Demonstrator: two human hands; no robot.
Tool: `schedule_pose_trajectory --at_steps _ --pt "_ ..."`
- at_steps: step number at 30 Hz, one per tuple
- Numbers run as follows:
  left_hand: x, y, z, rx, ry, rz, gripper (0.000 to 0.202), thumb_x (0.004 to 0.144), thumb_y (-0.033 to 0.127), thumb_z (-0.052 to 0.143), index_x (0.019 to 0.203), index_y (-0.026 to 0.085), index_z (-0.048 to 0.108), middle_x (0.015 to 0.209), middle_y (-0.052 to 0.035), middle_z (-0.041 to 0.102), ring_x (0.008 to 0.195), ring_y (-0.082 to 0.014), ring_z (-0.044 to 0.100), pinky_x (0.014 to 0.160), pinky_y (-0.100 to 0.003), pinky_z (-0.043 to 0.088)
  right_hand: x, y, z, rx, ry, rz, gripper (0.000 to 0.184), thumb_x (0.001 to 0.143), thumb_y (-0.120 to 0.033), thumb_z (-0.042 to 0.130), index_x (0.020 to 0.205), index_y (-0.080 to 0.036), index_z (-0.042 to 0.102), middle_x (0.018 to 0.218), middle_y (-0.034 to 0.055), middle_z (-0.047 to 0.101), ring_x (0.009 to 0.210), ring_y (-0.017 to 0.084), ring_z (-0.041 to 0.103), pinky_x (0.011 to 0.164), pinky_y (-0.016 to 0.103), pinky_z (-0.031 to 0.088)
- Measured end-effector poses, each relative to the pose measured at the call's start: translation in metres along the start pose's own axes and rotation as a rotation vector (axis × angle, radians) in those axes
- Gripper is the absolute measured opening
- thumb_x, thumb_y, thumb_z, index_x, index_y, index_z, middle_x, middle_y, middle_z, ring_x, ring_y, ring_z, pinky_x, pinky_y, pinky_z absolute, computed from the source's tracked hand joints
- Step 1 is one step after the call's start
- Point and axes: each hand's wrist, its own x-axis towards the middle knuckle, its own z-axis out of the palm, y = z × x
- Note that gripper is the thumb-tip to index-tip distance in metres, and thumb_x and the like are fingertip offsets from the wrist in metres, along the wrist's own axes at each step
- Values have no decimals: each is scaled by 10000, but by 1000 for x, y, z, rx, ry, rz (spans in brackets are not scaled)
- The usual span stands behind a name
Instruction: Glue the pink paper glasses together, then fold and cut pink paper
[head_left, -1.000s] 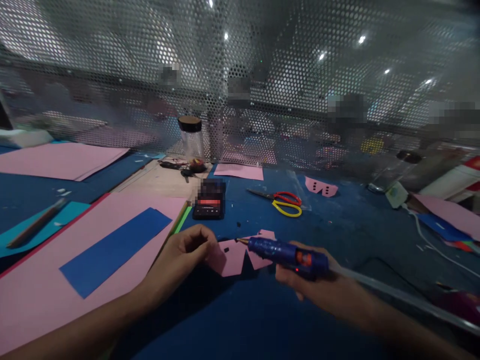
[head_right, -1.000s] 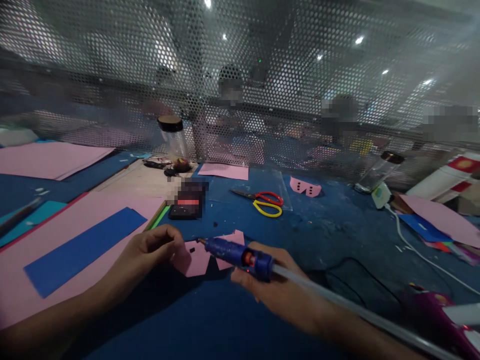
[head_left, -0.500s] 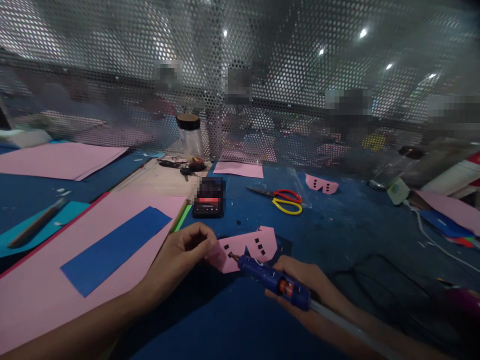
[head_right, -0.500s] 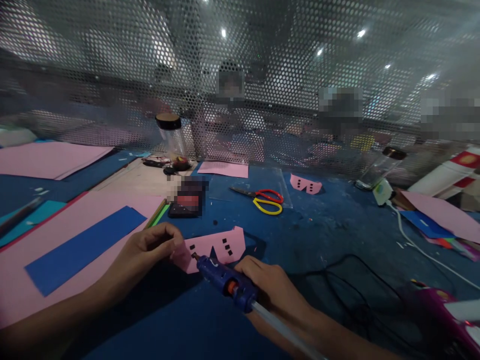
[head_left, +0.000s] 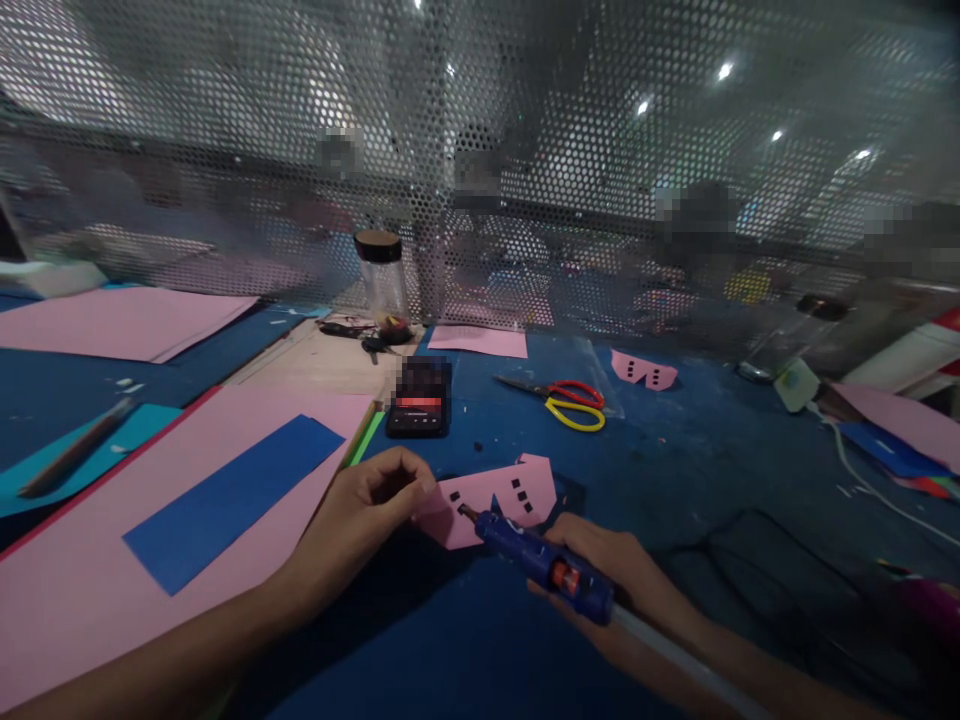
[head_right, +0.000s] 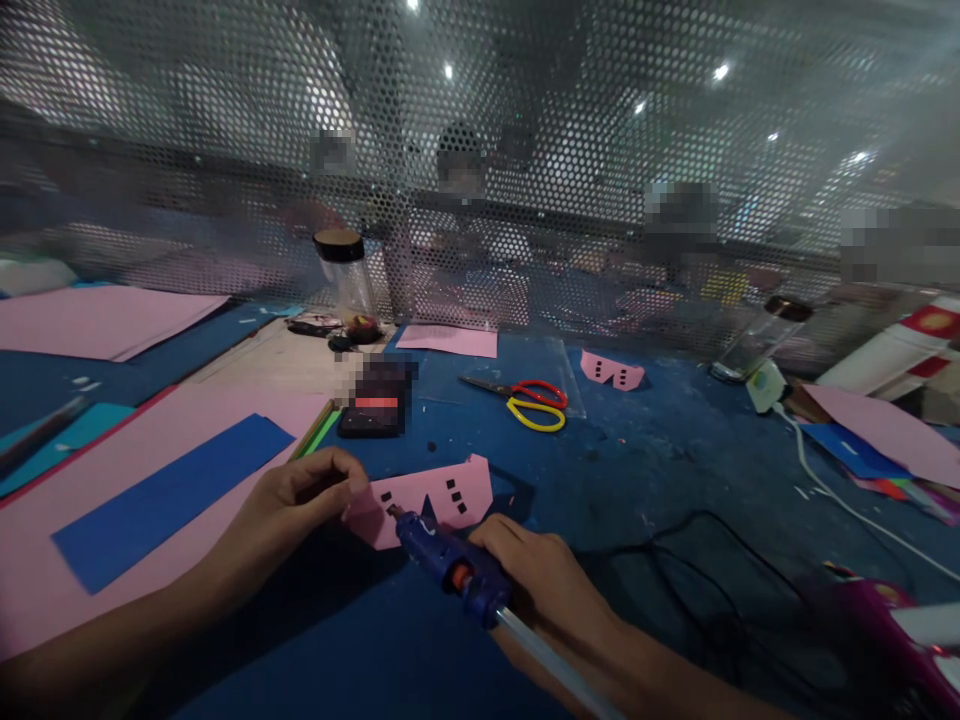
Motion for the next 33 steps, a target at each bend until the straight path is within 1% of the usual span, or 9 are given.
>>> schedule_pose_trajectory --at_steps 3,7,11,16,20,24,27,33 --pt "0 2 0 10 4 2 222 832 412 665 765 203 629 717 7 627 686 -181 580 631 -282 436 0 -1 0 12 8 6 107 843 -148 619 920 -221 621 947 8 709 738 158 647 640 247 420" --pt "-1 3 0 16 6 -1 233 834 424 655 763 203 629 707 7 620 673 -179 577 621 -283 436 1 1 1 -3 -13 21 143 835 -131 619 946 -222 623 974 7 706 764 164 658 654 255 422" --pt "0 2 1 17 12 9 214 823 401 673 750 204 632 695 17 609 656 -162 558 604 -265 423 1 6 3 20 -8 -4 161 830 -113 615 949 -222 622 971 6 701 796 169 663 684 259 430" --pt "0 1 1 12 6 19 188 824 372 667 749 202 639 706 3 621 660 -168 562 605 -276 422 0 6 6 26 33 -4 107 826 -147 631 899 -220 605 941 4 697 732 160 634 640 253 406" --pt "-1 3 1 3 -5 6 194 835 379 661 757 204 632 710 7 623 681 -174 585 628 -280 437 0 6 6 25 9 1 71 845 -173 629 895 -219 608 917 5 692 757 166 644 653 250 410" --pt "0 2 1 14 -6 4 216 828 399 664 750 200 627 702 10 620 669 -169 575 619 -268 429 1 6 5 7 -4 12 77 853 -196 626 926 -218 620 950 18 701 770 172 651 661 252 419" --pt "1 2 1 18 0 8 196 824 386 659 760 202 635 710 8 629 676 -175 583 624 -272 437 1 4 3 -1 5 12 68 847 -199 624 910 -222 611 936 14 701 725 163 639 634 249 413" --pt "0 3 1 -2 0 2 196 833 385 667 761 205 638 709 12 642 671 -167 582 630 -273 429 -3 1 0 -1 25 -4 62 865 -193 607 913 -230 621 911 10 701 725 162 644 634 243 427"
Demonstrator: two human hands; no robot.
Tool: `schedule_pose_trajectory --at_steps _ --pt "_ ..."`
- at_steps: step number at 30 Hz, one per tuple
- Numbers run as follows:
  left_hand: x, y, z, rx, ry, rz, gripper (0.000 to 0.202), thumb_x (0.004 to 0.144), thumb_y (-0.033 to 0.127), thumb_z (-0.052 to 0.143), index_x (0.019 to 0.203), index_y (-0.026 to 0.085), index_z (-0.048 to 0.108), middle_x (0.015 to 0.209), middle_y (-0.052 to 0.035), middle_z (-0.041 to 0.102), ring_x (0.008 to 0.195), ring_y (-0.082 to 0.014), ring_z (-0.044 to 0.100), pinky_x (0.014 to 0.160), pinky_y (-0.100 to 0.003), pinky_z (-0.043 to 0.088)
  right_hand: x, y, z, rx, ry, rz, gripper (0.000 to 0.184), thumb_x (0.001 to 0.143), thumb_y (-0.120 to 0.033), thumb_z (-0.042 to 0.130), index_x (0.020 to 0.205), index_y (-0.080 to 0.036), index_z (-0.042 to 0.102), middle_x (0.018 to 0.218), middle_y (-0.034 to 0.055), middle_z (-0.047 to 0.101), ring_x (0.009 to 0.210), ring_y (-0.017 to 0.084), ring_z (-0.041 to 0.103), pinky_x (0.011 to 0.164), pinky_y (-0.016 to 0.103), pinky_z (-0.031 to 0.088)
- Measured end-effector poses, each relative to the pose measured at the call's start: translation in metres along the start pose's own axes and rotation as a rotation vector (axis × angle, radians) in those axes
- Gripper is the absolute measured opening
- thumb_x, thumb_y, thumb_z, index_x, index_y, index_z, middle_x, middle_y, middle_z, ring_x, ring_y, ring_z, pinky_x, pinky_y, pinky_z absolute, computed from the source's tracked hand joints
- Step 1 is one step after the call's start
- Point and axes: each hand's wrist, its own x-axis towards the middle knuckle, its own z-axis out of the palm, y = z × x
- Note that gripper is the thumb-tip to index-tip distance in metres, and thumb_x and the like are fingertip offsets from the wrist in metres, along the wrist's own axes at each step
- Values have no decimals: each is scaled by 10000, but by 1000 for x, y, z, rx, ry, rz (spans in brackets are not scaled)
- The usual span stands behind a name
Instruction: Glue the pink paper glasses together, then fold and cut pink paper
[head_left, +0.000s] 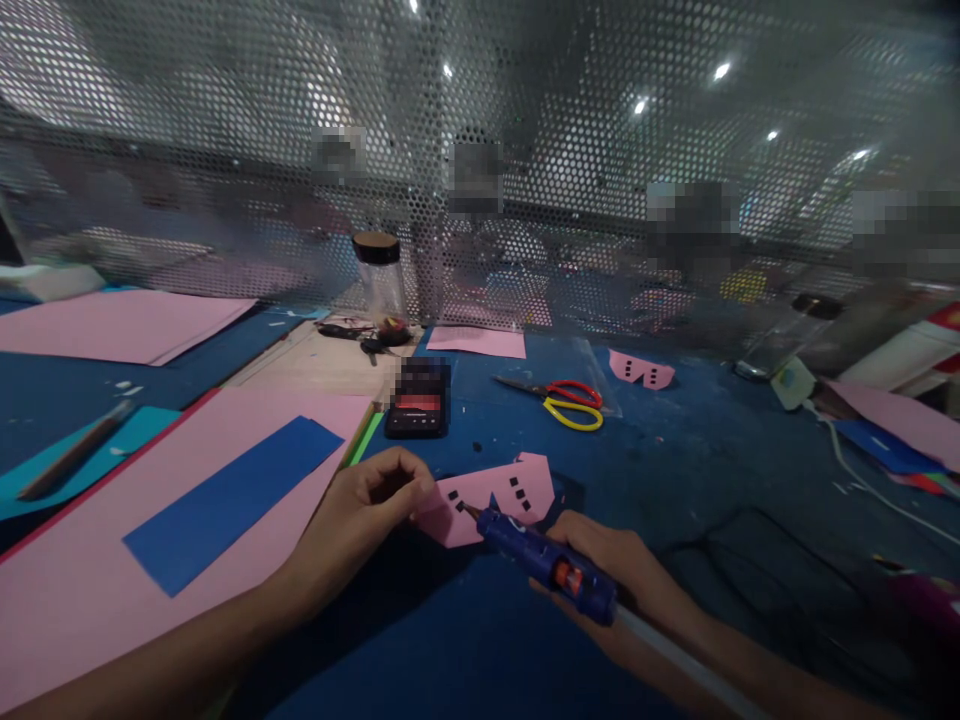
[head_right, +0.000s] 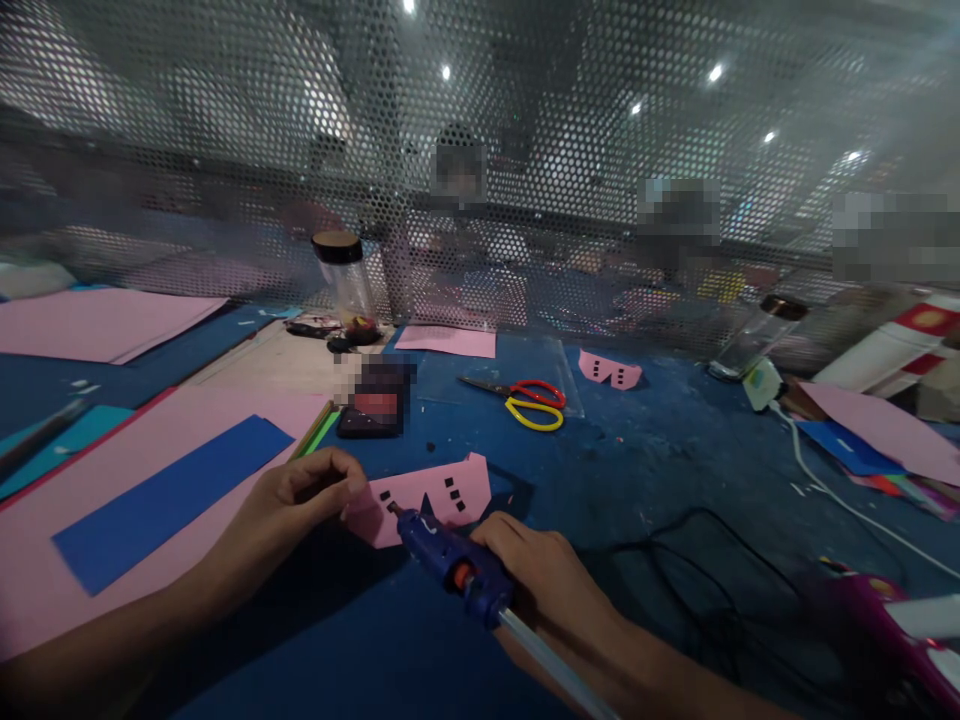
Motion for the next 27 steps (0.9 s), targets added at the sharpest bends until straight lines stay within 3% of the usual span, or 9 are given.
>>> schedule_pose_trajectory --at_steps 8,27 --pt "0 0 -1 4 -1 5 223 839 407 663 750 205 627 704 14 602 668 -163 544 619 -277 404 4 9 -1 -24 -41 -4 133 854 -173 626 975 -225 637 954 16 713 755 169 665 646 245 442" --pt "1 -3 0 -40 8 3 215 805 387 695 722 198 635 668 16 609 623 -145 529 581 -256 403 2 0 2 -8 3 44 74 865 -142 613 842 -210 593 801 -21 641 657 133 571 582 225 374"
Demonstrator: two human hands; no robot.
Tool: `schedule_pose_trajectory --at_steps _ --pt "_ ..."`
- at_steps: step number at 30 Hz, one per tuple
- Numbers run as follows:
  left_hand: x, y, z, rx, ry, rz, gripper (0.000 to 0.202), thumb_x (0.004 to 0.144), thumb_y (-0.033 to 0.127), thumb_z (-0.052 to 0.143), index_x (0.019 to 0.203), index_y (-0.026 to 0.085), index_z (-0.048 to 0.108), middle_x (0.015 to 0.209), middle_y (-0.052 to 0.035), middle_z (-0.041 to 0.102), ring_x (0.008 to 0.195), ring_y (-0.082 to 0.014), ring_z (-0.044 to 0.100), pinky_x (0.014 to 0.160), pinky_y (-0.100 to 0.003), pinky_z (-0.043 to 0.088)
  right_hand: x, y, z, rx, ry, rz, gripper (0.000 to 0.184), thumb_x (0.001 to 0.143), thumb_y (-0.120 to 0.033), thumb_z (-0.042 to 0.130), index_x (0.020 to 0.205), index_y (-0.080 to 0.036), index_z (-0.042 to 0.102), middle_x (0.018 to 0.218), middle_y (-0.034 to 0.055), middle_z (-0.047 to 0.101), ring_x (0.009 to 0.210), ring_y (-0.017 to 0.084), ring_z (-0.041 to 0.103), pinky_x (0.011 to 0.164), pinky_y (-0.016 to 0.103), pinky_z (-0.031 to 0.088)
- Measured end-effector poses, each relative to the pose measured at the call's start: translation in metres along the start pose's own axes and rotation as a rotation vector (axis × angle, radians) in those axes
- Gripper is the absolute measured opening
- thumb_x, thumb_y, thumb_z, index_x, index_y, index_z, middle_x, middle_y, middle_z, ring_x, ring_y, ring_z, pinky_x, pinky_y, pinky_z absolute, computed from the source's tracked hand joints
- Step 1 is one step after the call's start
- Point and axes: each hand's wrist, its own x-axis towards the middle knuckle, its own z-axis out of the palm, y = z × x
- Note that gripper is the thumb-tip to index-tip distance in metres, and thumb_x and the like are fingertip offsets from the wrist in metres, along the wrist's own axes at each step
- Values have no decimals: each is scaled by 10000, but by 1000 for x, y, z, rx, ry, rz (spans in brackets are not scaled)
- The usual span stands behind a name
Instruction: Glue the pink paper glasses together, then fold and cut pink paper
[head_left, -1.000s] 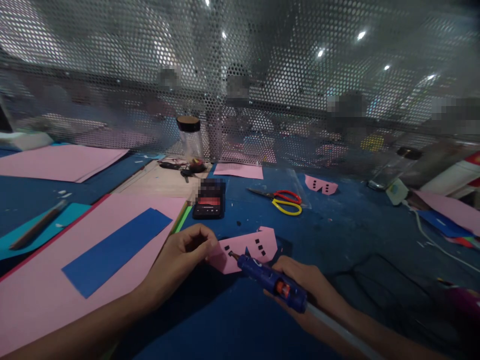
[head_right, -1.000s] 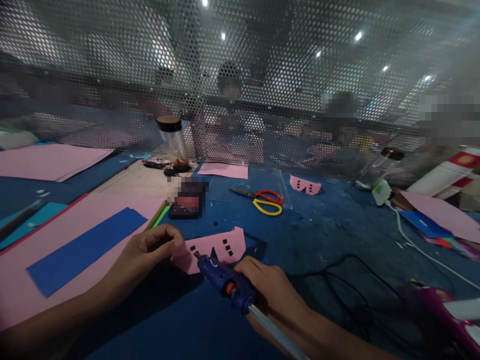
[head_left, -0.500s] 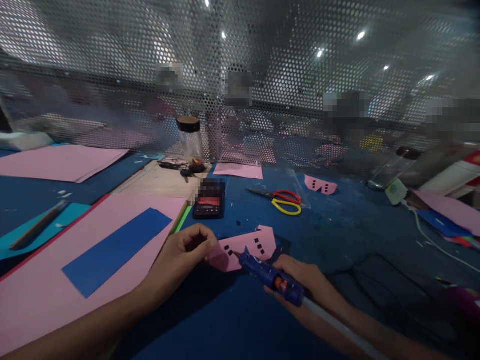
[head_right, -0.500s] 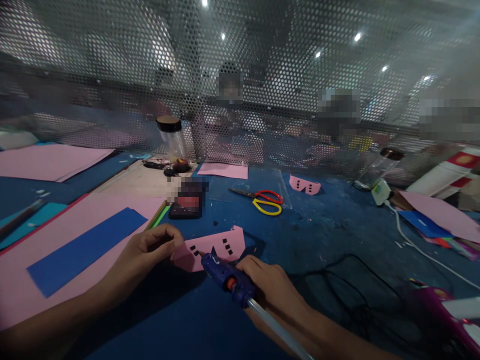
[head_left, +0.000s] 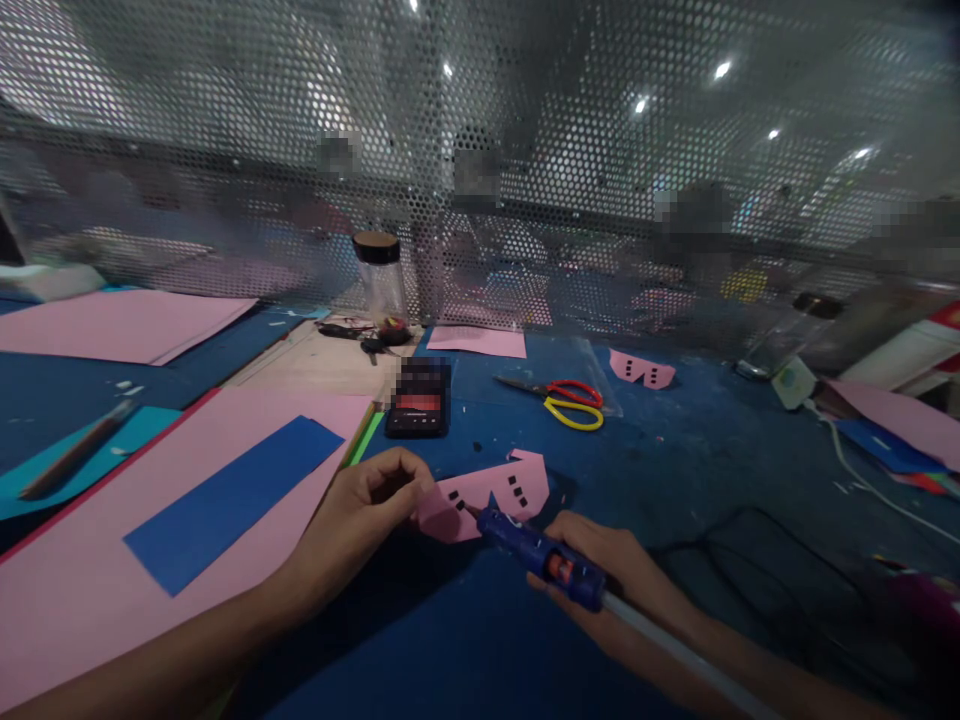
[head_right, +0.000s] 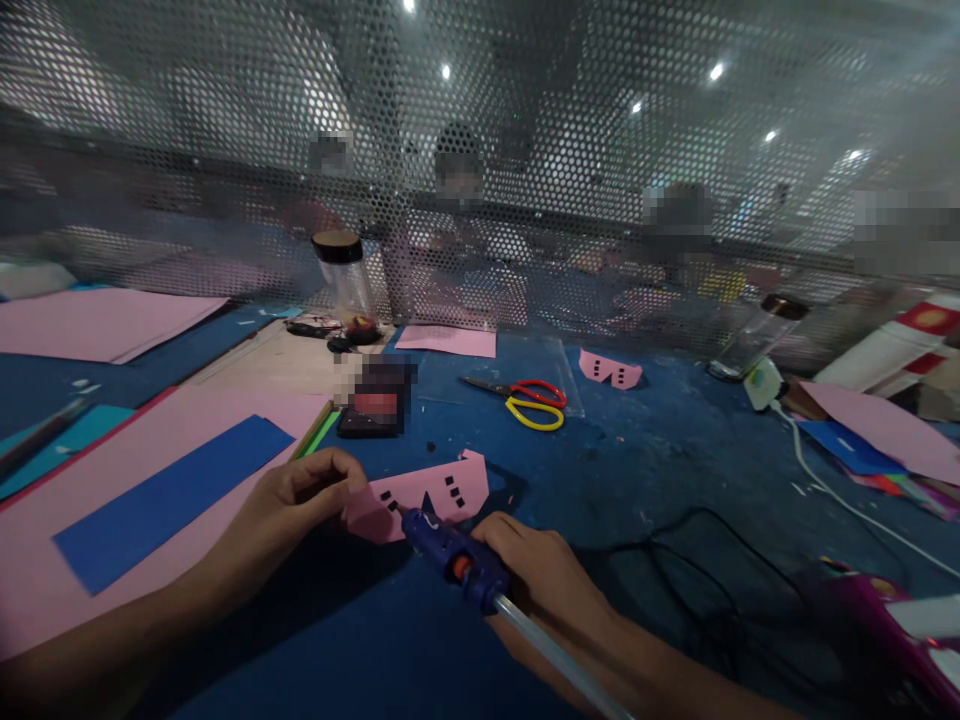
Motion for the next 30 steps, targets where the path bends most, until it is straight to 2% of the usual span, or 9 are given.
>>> schedule_pose_trajectory --at_steps 8,17,30 --pt "0 -4 -2 -16 -29 12 233 839 407 682 744 202 624 678 14 599 638 -152 545 595 -269 418 1 0 -1 0 21 -34 73 860 -146 616 845 -213 593 793 -26 633 633 125 564 591 229 378" --pt "0 -6 -1 -15 -57 27 230 868 401 666 765 204 607 672 18 605 611 -139 538 570 -253 417 -1 -8 -3 45 26 23 76 872 -157 603 823 -210 578 795 -17 634 662 135 571 592 232 374" --pt "1 -4 0 -4 -85 49 239 881 413 661 775 207 604 665 29 604 597 -134 533 558 -241 418 0 -7 -2 50 19 43 73 887 -237 609 822 -214 589 771 -13 630 654 141 565 588 238 377"
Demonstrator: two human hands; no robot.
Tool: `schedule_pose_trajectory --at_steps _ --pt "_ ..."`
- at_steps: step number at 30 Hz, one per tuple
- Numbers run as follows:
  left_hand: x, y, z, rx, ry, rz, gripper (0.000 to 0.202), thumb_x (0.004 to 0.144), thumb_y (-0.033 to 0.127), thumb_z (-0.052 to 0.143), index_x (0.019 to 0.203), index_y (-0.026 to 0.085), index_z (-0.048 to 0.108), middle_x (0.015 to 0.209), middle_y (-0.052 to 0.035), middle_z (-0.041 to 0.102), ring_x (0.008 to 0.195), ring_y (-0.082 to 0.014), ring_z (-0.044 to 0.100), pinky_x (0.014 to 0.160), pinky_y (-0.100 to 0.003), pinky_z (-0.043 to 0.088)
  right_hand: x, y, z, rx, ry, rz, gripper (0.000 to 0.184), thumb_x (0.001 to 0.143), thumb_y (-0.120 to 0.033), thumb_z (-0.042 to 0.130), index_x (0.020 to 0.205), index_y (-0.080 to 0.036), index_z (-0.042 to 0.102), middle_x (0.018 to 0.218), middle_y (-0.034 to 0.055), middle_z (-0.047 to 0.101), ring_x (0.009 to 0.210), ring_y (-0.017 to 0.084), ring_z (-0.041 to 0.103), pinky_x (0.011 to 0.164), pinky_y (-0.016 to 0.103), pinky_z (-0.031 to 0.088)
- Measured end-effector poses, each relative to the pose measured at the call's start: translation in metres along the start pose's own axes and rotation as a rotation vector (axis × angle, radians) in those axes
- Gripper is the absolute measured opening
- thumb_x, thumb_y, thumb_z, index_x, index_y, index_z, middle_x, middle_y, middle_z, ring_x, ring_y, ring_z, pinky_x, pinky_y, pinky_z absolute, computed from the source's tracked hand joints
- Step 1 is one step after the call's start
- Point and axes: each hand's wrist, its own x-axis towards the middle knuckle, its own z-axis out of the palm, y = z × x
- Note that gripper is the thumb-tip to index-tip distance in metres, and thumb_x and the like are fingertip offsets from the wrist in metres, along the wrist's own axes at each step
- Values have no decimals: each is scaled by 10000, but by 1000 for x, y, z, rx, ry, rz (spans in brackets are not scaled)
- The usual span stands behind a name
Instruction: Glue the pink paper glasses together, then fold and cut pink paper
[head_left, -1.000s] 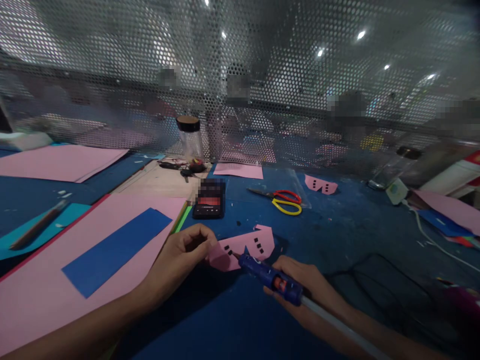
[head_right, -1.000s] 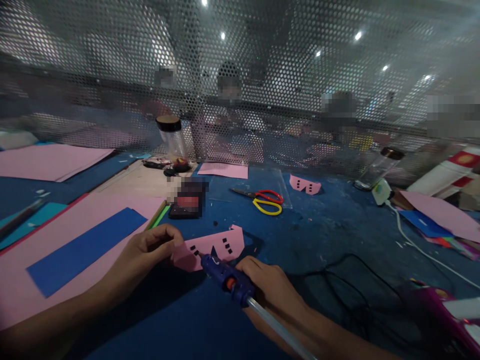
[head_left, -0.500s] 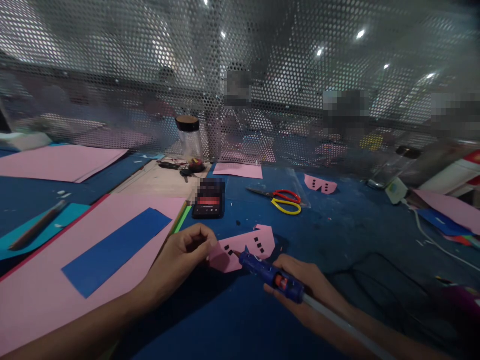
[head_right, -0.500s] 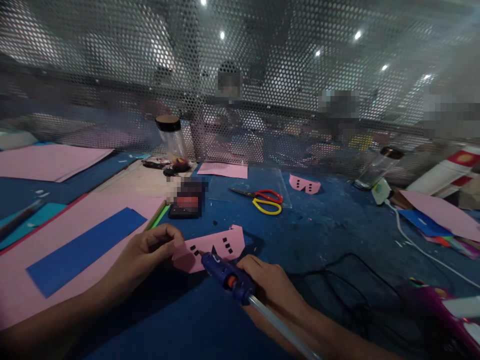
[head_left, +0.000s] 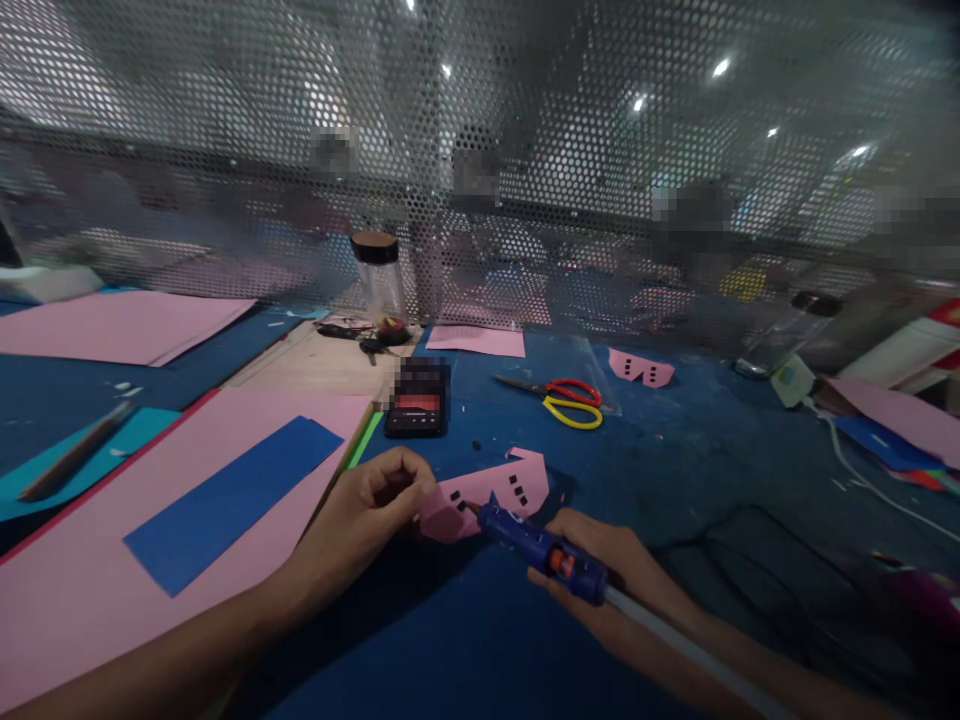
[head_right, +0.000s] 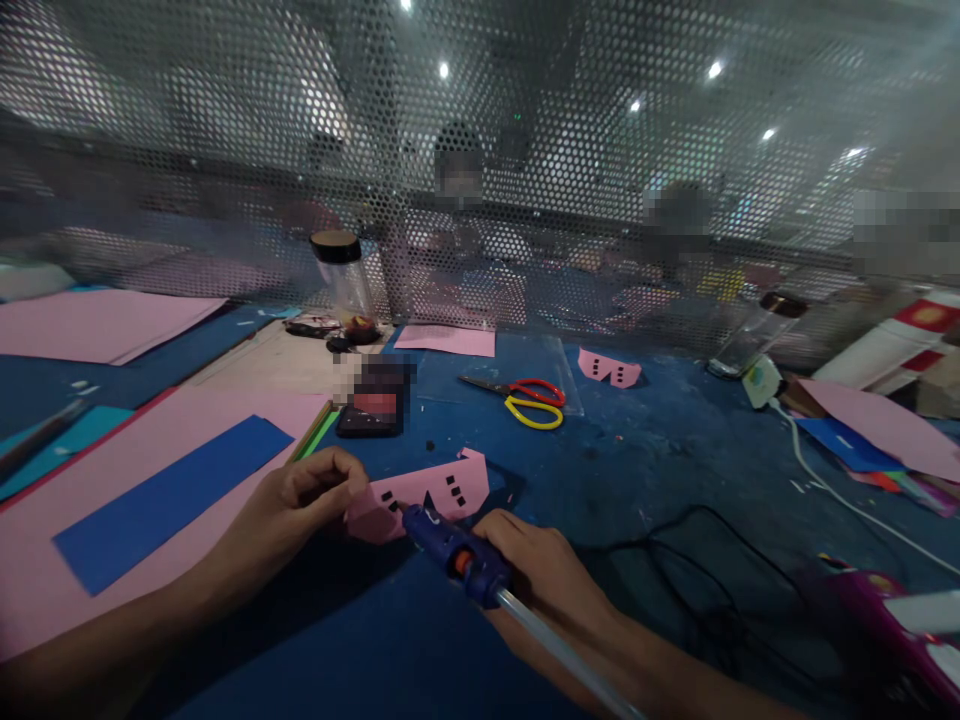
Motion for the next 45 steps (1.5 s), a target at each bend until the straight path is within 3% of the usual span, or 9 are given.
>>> schedule_pose_trajectory --at_steps 7,13,22,30,45 --pt "0 1 0 15 32 -12 228 868 408 656 779 205 604 664 25 601 615 -145 553 574 -254 426 1 0 -3 -16 -21 -38 68 867 -192 611 813 -207 572 787 -15 631 644 130 553 583 236 365" --pt "0 3 1 16 52 -23 218 862 399 665 774 207 612 659 20 609 591 -141 547 555 -258 413 -2 -3 -3 -40 -30 23 92 892 -183 586 808 -212 564 796 -12 637 667 140 573 581 232 369" --pt "-1 3 0 3 23 -12 240 877 412 659 770 203 608 657 29 607 593 -134 542 563 -245 416 1 -4 -2 -38 -39 -7 143 919 -255 585 788 -212 549 763 -15 605 647 138 545 571 233 364" --pt "-1 5 2 -6 11 -14 247 870 419 657 766 204 596 648 35 597 589 -136 551 562 -246 433 0 0 1 -29 -31 -21 98 881 -184 610 800 -207 560 770 -24 615 653 130 546 585 232 364" --pt "-1 0 0 -6 20 -17 248 875 431 653 781 210 594 661 23 588 595 -149 550 555 -256 424 -1 -2 -5 25 4 -22 100 885 -218 609 801 -212 555 795 -15 632 680 139 576 603 242 390"
